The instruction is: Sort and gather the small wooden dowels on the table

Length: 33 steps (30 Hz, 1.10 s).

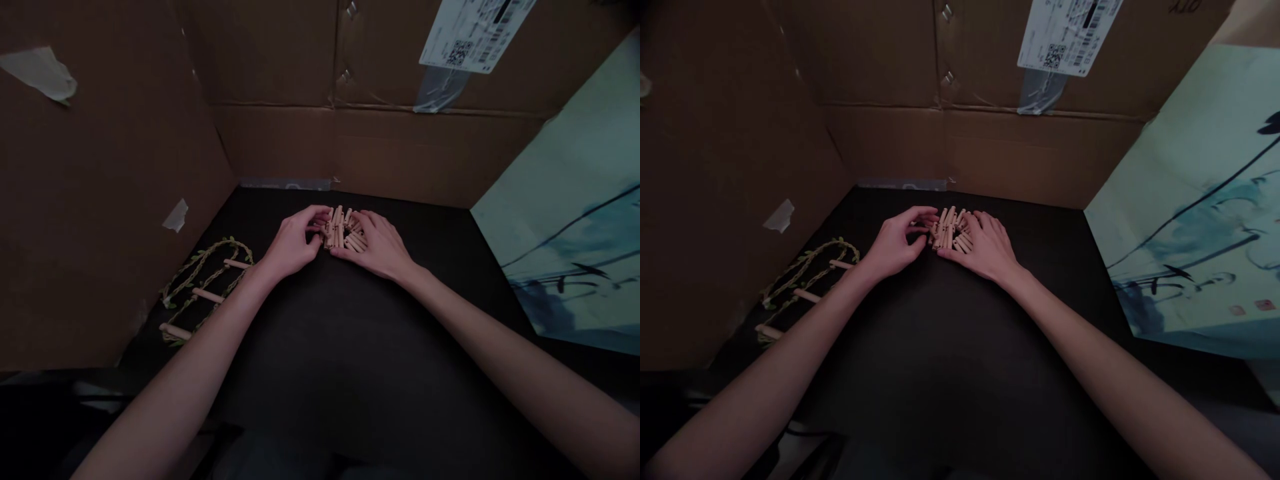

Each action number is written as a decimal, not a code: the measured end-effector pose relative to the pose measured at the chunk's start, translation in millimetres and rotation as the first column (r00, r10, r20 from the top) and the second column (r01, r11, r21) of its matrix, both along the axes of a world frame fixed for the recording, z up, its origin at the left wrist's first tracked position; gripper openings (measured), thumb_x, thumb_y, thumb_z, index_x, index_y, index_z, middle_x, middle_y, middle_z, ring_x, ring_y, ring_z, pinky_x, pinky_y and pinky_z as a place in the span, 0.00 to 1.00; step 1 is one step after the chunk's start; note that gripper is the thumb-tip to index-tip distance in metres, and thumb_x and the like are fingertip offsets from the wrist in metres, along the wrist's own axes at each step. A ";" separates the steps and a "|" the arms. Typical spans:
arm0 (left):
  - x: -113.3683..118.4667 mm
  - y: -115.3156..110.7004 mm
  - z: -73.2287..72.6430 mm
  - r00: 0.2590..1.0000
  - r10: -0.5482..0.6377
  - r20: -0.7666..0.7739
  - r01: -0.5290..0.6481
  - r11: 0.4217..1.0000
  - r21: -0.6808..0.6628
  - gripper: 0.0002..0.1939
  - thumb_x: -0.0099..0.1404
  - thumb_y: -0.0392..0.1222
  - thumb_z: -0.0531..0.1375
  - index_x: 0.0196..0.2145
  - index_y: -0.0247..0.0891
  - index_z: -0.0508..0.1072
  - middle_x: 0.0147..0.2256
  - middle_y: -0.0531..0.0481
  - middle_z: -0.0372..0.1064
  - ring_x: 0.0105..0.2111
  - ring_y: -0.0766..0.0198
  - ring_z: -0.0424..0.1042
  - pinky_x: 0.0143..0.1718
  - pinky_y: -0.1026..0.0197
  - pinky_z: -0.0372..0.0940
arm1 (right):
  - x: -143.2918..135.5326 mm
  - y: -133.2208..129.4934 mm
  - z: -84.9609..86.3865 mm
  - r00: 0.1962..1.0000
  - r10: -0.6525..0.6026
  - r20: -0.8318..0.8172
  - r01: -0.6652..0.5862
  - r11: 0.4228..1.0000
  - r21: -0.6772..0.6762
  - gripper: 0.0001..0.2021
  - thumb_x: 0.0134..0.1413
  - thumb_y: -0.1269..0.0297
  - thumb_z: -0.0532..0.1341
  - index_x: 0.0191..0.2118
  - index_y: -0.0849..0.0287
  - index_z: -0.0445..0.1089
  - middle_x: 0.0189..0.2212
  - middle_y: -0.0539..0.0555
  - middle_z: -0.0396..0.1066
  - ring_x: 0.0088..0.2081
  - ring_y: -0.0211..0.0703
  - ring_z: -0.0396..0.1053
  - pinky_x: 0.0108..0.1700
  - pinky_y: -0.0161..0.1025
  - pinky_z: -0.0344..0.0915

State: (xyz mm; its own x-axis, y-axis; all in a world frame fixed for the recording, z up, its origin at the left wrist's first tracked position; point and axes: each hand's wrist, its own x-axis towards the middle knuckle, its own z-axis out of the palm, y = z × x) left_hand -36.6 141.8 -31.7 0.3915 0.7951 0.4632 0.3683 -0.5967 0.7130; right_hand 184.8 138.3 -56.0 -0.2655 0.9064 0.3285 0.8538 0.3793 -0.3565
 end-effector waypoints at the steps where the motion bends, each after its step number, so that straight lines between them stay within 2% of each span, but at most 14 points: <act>1: -0.1 0.1 0.8 1.000 0.010 0.009 -0.010 1.000 0.003 0.27 0.60 0.26 0.55 0.57 0.34 0.70 0.50 0.42 0.75 0.49 0.60 0.75 0.52 0.54 0.74 | -0.1 0.1 0.4 1.000 0.000 0.003 0.000 1.000 -0.002 0.56 0.50 0.19 0.54 0.69 0.63 0.60 0.67 0.66 0.58 0.67 0.65 0.57 0.68 0.61 0.56; 3: -1.1 0.4 2.2 0.997 0.069 -0.013 -0.069 0.997 0.042 0.25 0.61 0.27 0.55 0.56 0.34 0.70 0.49 0.42 0.74 0.48 0.60 0.75 0.52 0.54 0.73 | -0.3 0.3 0.6 1.000 0.001 0.008 -0.001 1.000 0.000 0.57 0.49 0.18 0.54 0.69 0.63 0.60 0.67 0.67 0.59 0.67 0.65 0.57 0.68 0.61 0.56; 5: -3.8 1.5 1.8 0.965 0.233 -0.123 -0.218 0.968 0.122 0.23 0.63 0.31 0.57 0.56 0.35 0.71 0.52 0.41 0.72 0.52 0.55 0.72 0.56 0.49 0.70 | -0.4 0.8 0.1 1.000 -0.003 0.010 0.003 1.000 0.005 0.57 0.48 0.18 0.54 0.69 0.62 0.61 0.67 0.67 0.59 0.67 0.65 0.57 0.68 0.61 0.56; 7: -8.3 4.0 -0.9 0.866 0.413 -0.282 -0.379 0.910 0.167 0.22 0.68 0.38 0.58 0.59 0.35 0.70 0.57 0.38 0.69 0.59 0.47 0.66 0.61 0.41 0.63 | -0.1 1.2 -0.6 1.000 -0.004 0.010 0.004 1.000 0.007 0.57 0.48 0.17 0.54 0.69 0.62 0.61 0.67 0.66 0.59 0.67 0.65 0.57 0.68 0.61 0.56; 8: -10.8 5.6 -3.0 0.815 0.455 -0.359 -0.426 0.890 0.161 0.22 0.70 0.42 0.58 0.60 0.34 0.69 0.60 0.37 0.66 0.62 0.44 0.63 0.63 0.39 0.60 | 0.0 1.4 -1.0 1.000 -0.005 0.010 0.005 1.000 0.006 0.57 0.48 0.17 0.54 0.69 0.62 0.61 0.66 0.66 0.59 0.67 0.65 0.57 0.68 0.61 0.56; 10: -14.9 8.9 -7.8 0.777 0.438 -0.452 -0.435 0.893 0.117 0.21 0.74 0.46 0.54 0.60 0.33 0.70 0.63 0.36 0.65 0.64 0.44 0.61 0.66 0.39 0.56 | 0.3 1.6 -1.4 1.000 -0.002 0.011 0.002 1.000 0.006 0.57 0.48 0.17 0.53 0.69 0.62 0.61 0.66 0.67 0.59 0.67 0.65 0.57 0.68 0.60 0.56; 12: -16.0 11.0 -11.6 0.801 0.387 -0.457 -0.383 0.918 0.106 0.19 0.76 0.46 0.51 0.56 0.34 0.73 0.61 0.39 0.68 0.62 0.48 0.64 0.66 0.43 0.58 | 0.3 1.8 -1.4 1.000 0.002 0.010 -0.002 1.000 0.010 0.57 0.47 0.16 0.53 0.68 0.62 0.62 0.66 0.66 0.60 0.67 0.65 0.57 0.68 0.61 0.56; 17: -7.8 10.9 -12.7 0.865 0.340 -0.368 -0.311 0.940 0.138 0.19 0.77 0.46 0.50 0.56 0.35 0.73 0.54 0.42 0.74 0.54 0.51 0.70 0.60 0.47 0.63 | -0.7 1.7 -0.8 1.000 0.004 0.007 -0.004 1.000 0.020 0.57 0.50 0.17 0.50 0.69 0.62 0.61 0.66 0.66 0.59 0.68 0.64 0.56 0.69 0.61 0.55; 23: 0.4 9.0 -8.7 0.964 0.220 -0.152 -0.219 0.975 0.023 0.18 0.77 0.44 0.49 0.56 0.36 0.72 0.54 0.42 0.74 0.55 0.57 0.72 0.60 0.52 0.65 | -0.4 1.8 0.6 0.999 0.040 -0.010 -0.040 0.999 0.002 0.55 0.52 0.19 0.50 0.69 0.63 0.59 0.66 0.67 0.59 0.67 0.63 0.57 0.69 0.61 0.53; 27: 2.6 8.6 -7.0 0.978 0.199 -0.067 -0.197 0.980 0.029 0.19 0.76 0.45 0.50 0.57 0.35 0.71 0.56 0.42 0.73 0.56 0.57 0.72 0.60 0.52 0.65 | 0.6 2.2 1.2 0.996 0.079 -0.033 -0.079 0.997 -0.005 0.55 0.53 0.20 0.52 0.70 0.63 0.58 0.67 0.67 0.58 0.68 0.62 0.56 0.69 0.60 0.54; 29: -1.1 8.7 -2.6 0.963 0.247 -0.105 -0.239 0.967 0.087 0.20 0.76 0.45 0.49 0.57 0.34 0.71 0.57 0.40 0.71 0.57 0.56 0.70 0.61 0.51 0.64 | 0.5 2.0 2.0 0.996 0.082 -0.042 -0.083 0.996 -0.014 0.55 0.52 0.20 0.53 0.71 0.63 0.57 0.68 0.67 0.57 0.68 0.62 0.56 0.69 0.59 0.54; 31: -10.5 8.1 6.3 0.925 0.312 -0.215 -0.292 0.949 0.119 0.22 0.75 0.48 0.50 0.56 0.32 0.71 0.55 0.38 0.71 0.57 0.53 0.70 0.61 0.49 0.63 | 0.1 1.5 2.9 0.996 0.074 -0.047 -0.075 0.997 -0.030 0.57 0.51 0.19 0.54 0.72 0.63 0.57 0.69 0.66 0.55 0.69 0.62 0.54 0.70 0.59 0.53; 33: -24.4 5.8 18.7 0.864 0.327 -0.383 -0.334 0.941 0.052 0.27 0.71 0.57 0.56 0.56 0.33 0.72 0.52 0.37 0.72 0.53 0.49 0.72 0.58 0.46 0.64 | -0.1 1.1 3.6 0.996 0.070 -0.050 -0.073 0.996 -0.049 0.59 0.49 0.19 0.55 0.72 0.64 0.55 0.70 0.67 0.53 0.70 0.63 0.52 0.71 0.59 0.51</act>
State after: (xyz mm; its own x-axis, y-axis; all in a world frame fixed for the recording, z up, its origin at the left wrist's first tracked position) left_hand -61.0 147.6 -12.9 0.2475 0.9152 0.3180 0.7866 -0.3814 0.4856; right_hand 184.7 139.4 -52.3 -0.3151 0.9015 0.2967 0.8067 0.4191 -0.4166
